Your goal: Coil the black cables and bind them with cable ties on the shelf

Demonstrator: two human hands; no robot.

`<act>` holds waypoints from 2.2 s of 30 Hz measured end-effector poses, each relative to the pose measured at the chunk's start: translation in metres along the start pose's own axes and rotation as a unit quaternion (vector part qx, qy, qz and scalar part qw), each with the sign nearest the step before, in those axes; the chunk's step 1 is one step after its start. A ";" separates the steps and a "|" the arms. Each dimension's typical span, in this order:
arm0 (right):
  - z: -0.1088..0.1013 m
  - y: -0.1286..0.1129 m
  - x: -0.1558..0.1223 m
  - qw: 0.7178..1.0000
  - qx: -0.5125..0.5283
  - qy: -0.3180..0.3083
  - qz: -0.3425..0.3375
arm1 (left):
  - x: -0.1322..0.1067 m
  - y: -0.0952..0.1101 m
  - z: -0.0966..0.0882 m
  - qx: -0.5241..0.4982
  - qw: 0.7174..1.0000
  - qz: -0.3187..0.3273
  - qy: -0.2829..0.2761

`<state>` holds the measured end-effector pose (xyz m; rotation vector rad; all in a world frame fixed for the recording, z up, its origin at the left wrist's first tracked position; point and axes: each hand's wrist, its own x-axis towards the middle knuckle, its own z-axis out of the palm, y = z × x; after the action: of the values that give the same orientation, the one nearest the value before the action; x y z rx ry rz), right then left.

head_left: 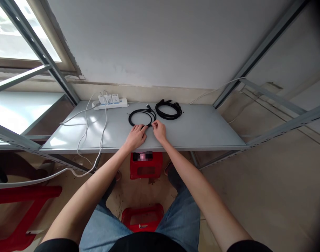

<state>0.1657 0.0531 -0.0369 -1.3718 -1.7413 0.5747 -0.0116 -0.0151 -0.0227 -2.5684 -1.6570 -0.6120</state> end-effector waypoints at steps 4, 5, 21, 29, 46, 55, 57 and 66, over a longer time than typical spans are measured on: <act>-0.003 -0.004 -0.002 1.000 0.014 0.015 0.013 | -0.001 0.000 -0.002 -0.006 1.000 0.003 0.000; -0.004 -0.004 -0.002 0.999 0.021 0.022 0.018 | -0.001 0.000 -0.002 -0.006 1.000 0.008 0.001; -0.005 -0.016 -0.008 0.998 0.012 0.016 -0.052 | -0.002 -0.001 -0.005 0.052 0.998 0.019 -0.003; 0.002 -0.043 0.012 0.995 -0.101 -0.014 -0.019 | 0.001 -0.002 -0.008 0.018 0.998 0.040 -0.039; -0.185 0.134 0.022 0.959 0.030 0.216 0.178 | 0.002 -0.002 -0.005 -0.027 1.000 0.000 -0.015; -0.188 0.140 0.002 0.935 -0.008 0.316 0.164 | -0.001 -0.003 -0.002 0.006 1.000 -0.010 0.005; -0.189 0.140 -0.002 0.917 -0.012 0.354 0.181 | -0.001 -0.002 -0.002 0.016 1.000 -0.010 -0.003; -0.183 0.134 -0.002 0.952 -0.050 0.266 0.143 | 0.007 0.006 -0.004 -0.005 0.989 -0.151 -0.007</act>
<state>0.3924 0.0670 -0.0389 -1.6795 -1.1591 0.2339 -0.0051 -0.0125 -0.0157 -2.3496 -2.0718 -0.6159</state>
